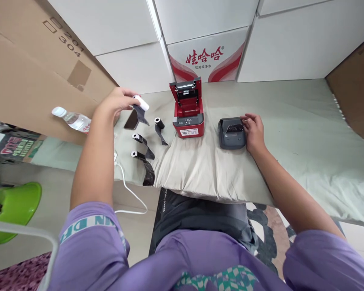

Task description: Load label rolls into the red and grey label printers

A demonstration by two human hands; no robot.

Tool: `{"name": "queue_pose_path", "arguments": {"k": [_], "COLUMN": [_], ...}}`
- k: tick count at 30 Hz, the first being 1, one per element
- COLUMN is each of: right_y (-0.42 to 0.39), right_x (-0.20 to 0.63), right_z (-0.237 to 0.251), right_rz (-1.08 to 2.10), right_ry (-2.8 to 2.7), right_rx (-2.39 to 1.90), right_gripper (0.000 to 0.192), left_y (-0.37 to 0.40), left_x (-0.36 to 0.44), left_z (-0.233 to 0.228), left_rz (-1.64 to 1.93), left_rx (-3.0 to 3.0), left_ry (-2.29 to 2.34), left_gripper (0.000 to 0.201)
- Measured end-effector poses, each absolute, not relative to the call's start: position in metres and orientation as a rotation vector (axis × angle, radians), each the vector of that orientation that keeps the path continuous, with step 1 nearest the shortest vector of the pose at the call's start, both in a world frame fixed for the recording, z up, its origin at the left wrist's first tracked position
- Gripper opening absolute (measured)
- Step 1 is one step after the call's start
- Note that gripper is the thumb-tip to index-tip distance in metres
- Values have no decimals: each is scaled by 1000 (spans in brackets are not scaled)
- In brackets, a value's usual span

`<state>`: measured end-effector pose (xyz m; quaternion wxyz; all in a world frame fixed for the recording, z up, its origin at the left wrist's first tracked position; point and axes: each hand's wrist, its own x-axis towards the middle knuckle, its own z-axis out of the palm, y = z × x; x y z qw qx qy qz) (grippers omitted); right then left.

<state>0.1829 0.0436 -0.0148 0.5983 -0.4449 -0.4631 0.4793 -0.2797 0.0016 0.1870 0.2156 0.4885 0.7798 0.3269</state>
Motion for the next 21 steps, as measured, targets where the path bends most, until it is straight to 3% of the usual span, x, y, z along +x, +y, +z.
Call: {"name": "queue_pose_path", "arguments": {"k": [9, 13, 21], "right_y": [45, 45, 46], "right_x": [183, 183, 184], "right_z": [-15, -15, -17], "right_rz": [1098, 1105, 1094], "right_ry": [-1057, -1056, -1068], "right_rx": [-1049, -1040, -1032], "right_gripper": [28, 25, 29], "left_y": [4, 8, -1], "left_x": [-305, -294, -311], "left_z": [126, 106, 119], "left_rz": [444, 412, 419], "left_rx": [1345, 1356, 1455], "left_ry": [2270, 2313, 2355], "left_gripper": [37, 40, 51]}}
